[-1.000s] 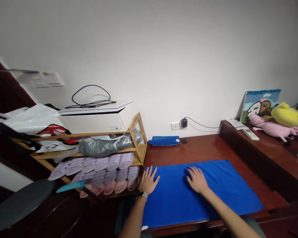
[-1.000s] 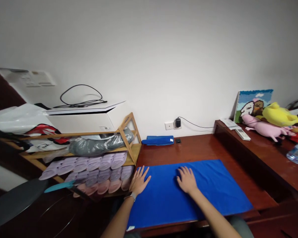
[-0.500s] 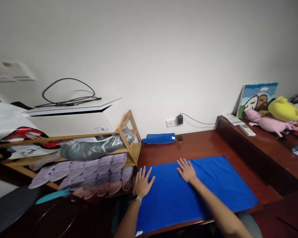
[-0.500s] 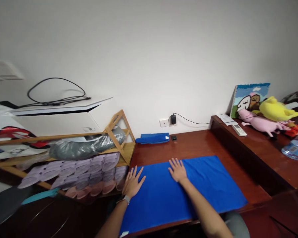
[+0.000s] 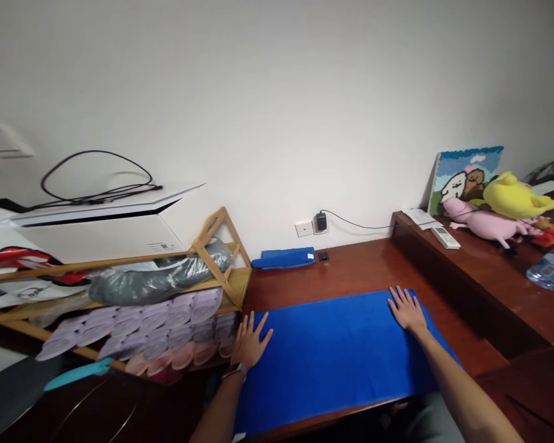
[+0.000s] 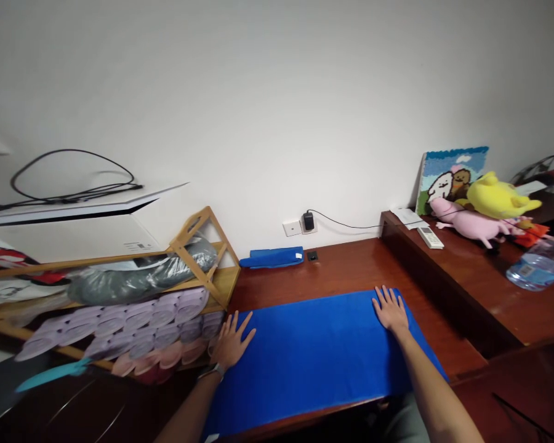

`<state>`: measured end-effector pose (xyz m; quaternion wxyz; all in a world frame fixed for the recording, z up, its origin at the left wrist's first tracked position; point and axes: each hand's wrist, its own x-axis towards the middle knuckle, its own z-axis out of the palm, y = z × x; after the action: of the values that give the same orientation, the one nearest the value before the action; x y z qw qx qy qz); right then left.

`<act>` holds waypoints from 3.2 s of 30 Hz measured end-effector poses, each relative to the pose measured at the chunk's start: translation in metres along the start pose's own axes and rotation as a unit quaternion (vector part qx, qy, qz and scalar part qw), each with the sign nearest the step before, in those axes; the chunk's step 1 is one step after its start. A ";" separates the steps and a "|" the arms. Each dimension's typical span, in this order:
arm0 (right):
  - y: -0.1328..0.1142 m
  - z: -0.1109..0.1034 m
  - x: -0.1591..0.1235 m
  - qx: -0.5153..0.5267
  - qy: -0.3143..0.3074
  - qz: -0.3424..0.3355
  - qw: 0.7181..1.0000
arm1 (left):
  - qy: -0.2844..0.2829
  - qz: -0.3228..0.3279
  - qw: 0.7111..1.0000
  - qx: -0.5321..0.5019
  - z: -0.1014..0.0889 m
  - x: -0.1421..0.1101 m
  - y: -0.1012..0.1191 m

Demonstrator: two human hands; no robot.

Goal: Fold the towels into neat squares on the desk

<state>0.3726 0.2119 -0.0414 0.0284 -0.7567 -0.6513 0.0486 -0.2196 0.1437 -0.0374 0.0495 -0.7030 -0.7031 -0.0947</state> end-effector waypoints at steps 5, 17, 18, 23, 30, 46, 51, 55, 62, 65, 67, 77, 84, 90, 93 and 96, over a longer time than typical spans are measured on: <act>-0.005 -0.005 0.001 0.010 -0.006 0.041 0.999 | -0.031 0.002 1.000 -0.001 -0.002 0.004 -0.008; -0.005 -0.006 0.001 0.026 -0.007 0.052 0.998 | 0.006 0.005 1.000 -0.021 0.002 -0.003 -0.031; -0.005 -0.006 0.001 0.025 -0.009 0.062 0.998 | 0.005 0.003 1.000 -0.023 0.001 -0.003 -0.029; 0.006 -0.006 0.003 0.021 -0.022 0.060 0.998 | -0.003 -0.008 1.000 -0.025 -0.005 -0.005 -0.022; 0.018 -0.002 0.001 0.021 -0.010 0.052 0.998 | -0.008 0.014 0.999 -0.029 -0.009 -0.005 -0.020; 0.018 0.001 0.003 0.012 -0.003 0.068 0.998 | -0.011 -0.002 0.999 -0.036 -0.007 -0.006 -0.017; 0.026 0.000 0.009 0.016 -0.045 0.082 0.996 | -0.018 -0.018 0.998 -0.050 -0.008 -0.007 -0.015; 0.007 -0.015 0.010 0.003 -0.049 0.080 0.996 | -0.021 -0.020 0.998 -0.063 -0.008 -0.008 -0.015; -0.209 -0.030 -0.052 0.078 0.041 -0.199 0.976 | -0.022 -0.036 0.996 -0.075 -0.003 -0.008 -0.015; -0.312 -0.016 -0.094 0.134 -0.011 -0.343 0.930 | -0.021 -0.035 0.997 -0.072 -0.002 -0.007 -0.015; -0.354 -0.006 -0.112 0.155 -0.039 -0.367 0.917 | -0.021 -0.035 0.997 -0.069 -0.002 -0.007 -0.015; -0.222 -0.006 -0.053 0.062 -0.048 -0.230 0.970 | -0.017 -0.037 0.997 -0.070 -0.003 -0.007 -0.015; -0.010 -0.004 0.007 -0.036 -0.028 -0.022 0.999 | 0.008 -0.022 0.997 -0.067 0.002 -0.006 -0.019; 0.014 0.003 0.013 -0.032 -0.002 0.008 0.999 | 0.014 -0.010 0.999 -0.049 0.001 -0.005 -0.022; 0.008 0.002 0.011 -0.019 -0.001 0.019 1.000 | 0.007 -0.010 0.999 -0.045 -0.001 -0.004 -0.022; 0.009 0.004 0.011 -0.005 -0.002 0.029 1.000 | 0.003 -0.012 0.999 -0.046 -0.002 -0.004 -0.021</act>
<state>0.3827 0.2215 -0.0468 0.0222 -0.7754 -0.6292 0.0482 -0.2408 0.1392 -0.0374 0.0177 -0.6960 -0.7060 -0.1295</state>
